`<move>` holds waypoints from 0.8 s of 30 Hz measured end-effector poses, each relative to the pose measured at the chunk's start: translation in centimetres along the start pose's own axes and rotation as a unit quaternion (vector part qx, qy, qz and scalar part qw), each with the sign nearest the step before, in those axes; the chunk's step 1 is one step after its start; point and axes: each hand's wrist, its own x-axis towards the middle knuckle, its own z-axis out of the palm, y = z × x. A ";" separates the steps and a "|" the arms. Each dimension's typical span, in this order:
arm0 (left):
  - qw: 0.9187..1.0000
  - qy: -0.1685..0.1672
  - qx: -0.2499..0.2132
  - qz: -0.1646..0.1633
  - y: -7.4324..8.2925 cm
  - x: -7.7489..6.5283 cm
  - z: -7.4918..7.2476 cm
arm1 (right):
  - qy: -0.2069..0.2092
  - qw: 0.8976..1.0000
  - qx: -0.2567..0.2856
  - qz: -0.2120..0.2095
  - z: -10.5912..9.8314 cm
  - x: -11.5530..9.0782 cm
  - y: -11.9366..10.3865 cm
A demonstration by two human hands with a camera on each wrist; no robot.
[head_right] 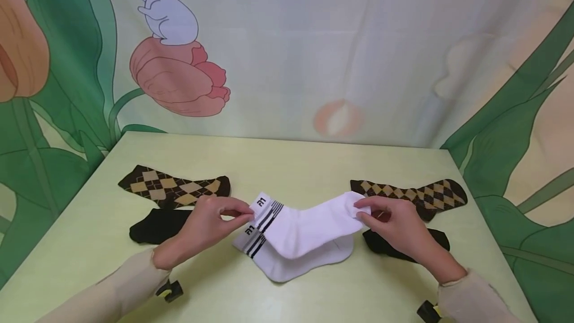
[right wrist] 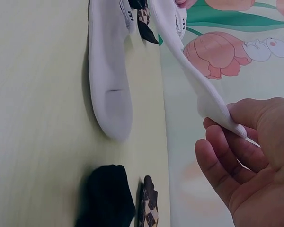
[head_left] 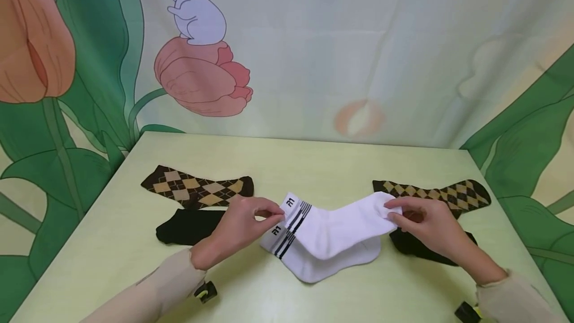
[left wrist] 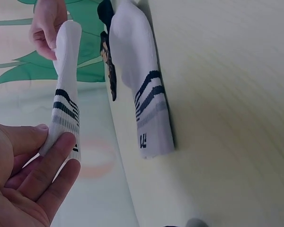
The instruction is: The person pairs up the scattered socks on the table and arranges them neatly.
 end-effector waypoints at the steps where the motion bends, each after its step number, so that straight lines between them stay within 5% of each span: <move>1: 1.000 -0.002 0.003 -0.004 0.0 -0.1 -0.1 | -0.001 1.000 -0.002 -0.002 0.1 0.0 0.0; 10: 0.999 0.007 0.036 -0.022 -0.3 -1.5 -0.5 | 0.001 0.999 -0.007 -0.040 1.2 0.0 0.4; 24: 0.999 0.000 0.009 -0.044 -0.6 -2.5 -0.6 | -0.022 0.999 0.025 -0.036 2.8 -0.3 0.6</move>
